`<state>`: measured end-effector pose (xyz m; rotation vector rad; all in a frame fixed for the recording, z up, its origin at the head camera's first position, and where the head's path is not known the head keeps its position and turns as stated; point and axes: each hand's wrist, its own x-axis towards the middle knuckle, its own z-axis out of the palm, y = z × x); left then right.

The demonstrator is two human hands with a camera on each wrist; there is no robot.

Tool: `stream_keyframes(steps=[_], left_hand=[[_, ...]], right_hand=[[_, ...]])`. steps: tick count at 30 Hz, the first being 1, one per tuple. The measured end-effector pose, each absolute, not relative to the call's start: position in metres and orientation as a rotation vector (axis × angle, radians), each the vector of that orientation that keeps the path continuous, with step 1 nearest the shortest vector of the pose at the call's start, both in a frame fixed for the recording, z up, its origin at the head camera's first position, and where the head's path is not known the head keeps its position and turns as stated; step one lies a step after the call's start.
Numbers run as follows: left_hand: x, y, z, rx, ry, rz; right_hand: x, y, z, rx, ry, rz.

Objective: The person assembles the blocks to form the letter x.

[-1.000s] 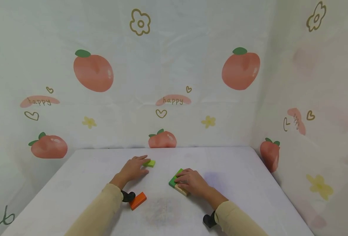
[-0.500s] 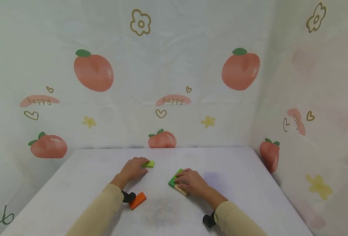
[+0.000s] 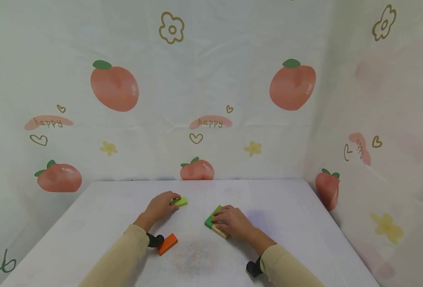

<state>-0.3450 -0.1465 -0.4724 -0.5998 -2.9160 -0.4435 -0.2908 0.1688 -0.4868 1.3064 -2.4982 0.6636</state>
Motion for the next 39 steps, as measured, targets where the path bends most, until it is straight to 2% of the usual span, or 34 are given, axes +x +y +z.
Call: stream_keyframes(steps=[12, 39], left_hand=[[-0.347, -0.148, -0.480, -0.643, -2.924, -0.584], [-0.329, -0.129, -0.462, -0.787, -2.924, -0.547]], right_hand=[[-0.291, 0.170, -0.488, 1.305, -2.489, 0.673], [-0.290, 0.171, -0.489, 1.290, -2.506, 0.674]])
